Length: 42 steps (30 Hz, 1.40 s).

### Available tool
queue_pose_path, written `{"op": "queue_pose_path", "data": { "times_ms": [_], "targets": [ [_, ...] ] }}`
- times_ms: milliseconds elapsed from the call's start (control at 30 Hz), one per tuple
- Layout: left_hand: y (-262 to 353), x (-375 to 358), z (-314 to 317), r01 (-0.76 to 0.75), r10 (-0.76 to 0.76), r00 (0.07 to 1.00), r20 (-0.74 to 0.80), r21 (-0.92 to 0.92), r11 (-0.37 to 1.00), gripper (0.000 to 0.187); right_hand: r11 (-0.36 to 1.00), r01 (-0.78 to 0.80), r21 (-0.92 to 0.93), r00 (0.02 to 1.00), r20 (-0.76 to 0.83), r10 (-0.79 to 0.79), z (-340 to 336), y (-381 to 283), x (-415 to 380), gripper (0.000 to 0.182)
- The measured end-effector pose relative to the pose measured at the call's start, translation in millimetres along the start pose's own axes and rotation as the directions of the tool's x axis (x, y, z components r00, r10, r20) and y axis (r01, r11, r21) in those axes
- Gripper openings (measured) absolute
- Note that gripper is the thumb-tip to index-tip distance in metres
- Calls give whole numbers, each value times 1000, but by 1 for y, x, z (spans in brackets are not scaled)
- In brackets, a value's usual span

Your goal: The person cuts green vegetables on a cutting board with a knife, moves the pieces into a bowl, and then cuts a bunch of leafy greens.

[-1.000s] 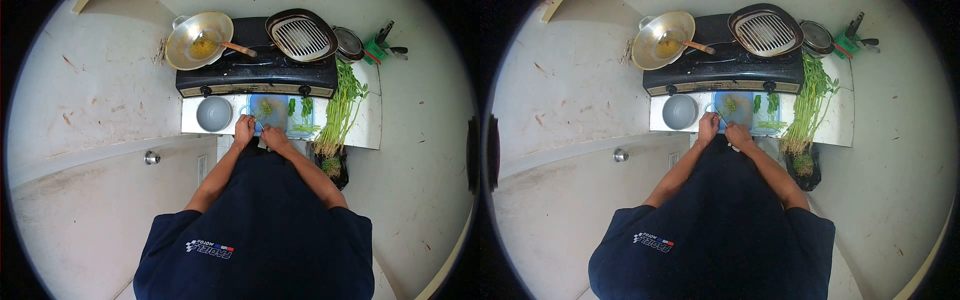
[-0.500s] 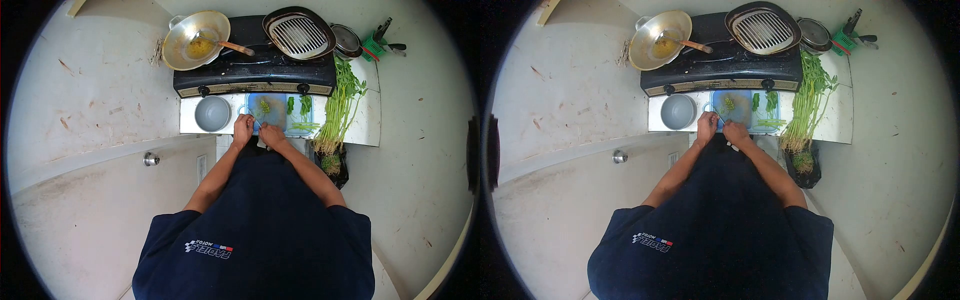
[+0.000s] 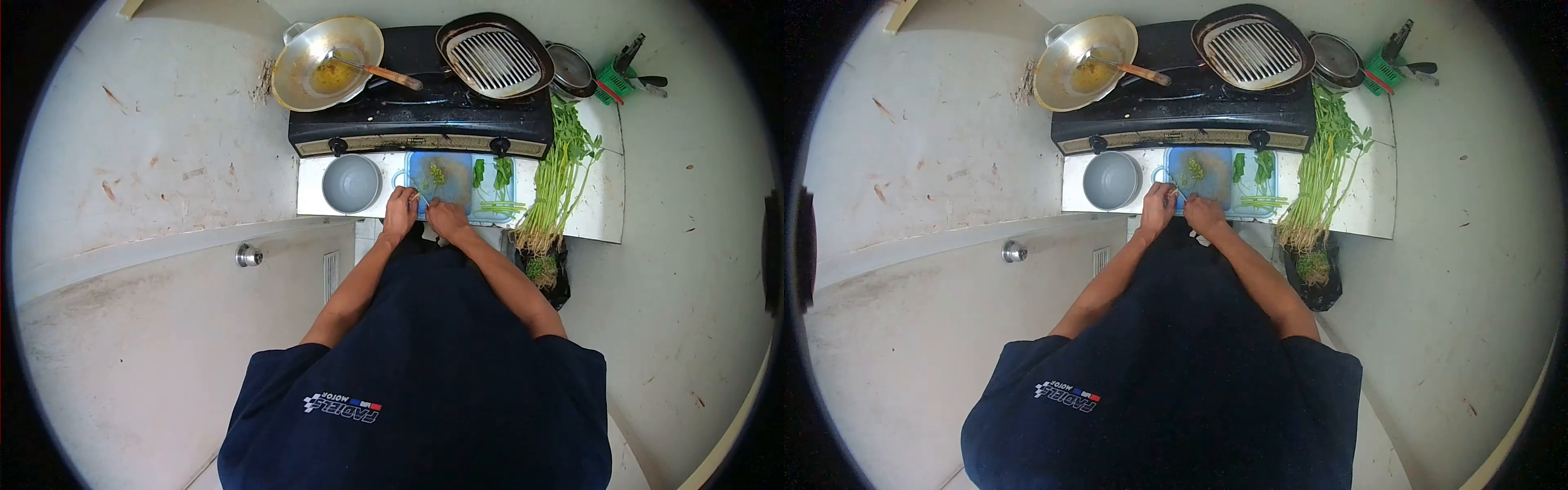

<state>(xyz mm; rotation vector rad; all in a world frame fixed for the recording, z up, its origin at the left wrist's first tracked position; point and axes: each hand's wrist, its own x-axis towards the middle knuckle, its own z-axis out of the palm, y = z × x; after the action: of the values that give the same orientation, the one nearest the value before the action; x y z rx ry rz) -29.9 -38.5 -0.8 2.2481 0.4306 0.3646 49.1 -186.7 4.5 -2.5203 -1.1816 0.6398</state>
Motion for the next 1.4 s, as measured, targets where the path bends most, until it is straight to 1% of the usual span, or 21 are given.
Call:
{"op": "queue_pose_path", "data": {
  "times_ms": [67,167,267,367,467,567,667,767,867,967,1067,1167,1267,1400],
  "targets": [
    [-4,-1,0,-46,46,999,6,35,998,13,1000,-3,-23,1000,7,4,4,5,2,28],
    [-5,-2,1,-3,3,1000,11,11,1000,16,1000,-4,-2,1000,30,4,-8,5,-1,32],
    [-4,-2,0,25,-25,1000,10,-10,1000,16,999,-28,30,999,17,28,-10,12,-1,34],
    [-2,-2,-2,14,-14,1000,4,1,1000,15,995,-81,58,997,11,81,-16,18,0,36],
    [-1,1,0,14,-15,1000,-16,-33,999,11,994,-49,98,995,-84,57,-13,26,-3,38],
    [9,8,-3,22,-22,1000,8,-11,1000,12,997,-29,69,998,-53,32,-15,24,-5,37],
    [11,16,0,21,-20,999,26,-17,1000,11,992,-45,114,998,-29,49,-22,17,-10,37],
    [8,21,5,76,-74,997,29,-77,994,10,994,-14,110,1000,-16,16,-18,19,-10,36],
    [2,22,9,32,-31,999,12,-52,998,9,992,-25,126,999,26,21,-20,17,-9,35],
    [4,24,8,65,-64,997,44,-13,998,8,993,-32,112,999,27,29,-18,17,-8,35],
    [3,24,10,78,-77,997,28,-37,996,7,992,-36,123,998,51,30,-20,16,-9,34],
    [0,24,12,67,-66,998,13,-45,997,7,992,-43,115,998,57,37,-23,12,-9,33],
    [5,25,10,55,-54,998,7,-37,998,7,993,-21,115,1000,18,19,-7,18,3,33],
    [7,25,9,27,-27,1000,2,-21,999,7,995,3,95,1000,8,-3,-10,14,10,32]
  ]
}}
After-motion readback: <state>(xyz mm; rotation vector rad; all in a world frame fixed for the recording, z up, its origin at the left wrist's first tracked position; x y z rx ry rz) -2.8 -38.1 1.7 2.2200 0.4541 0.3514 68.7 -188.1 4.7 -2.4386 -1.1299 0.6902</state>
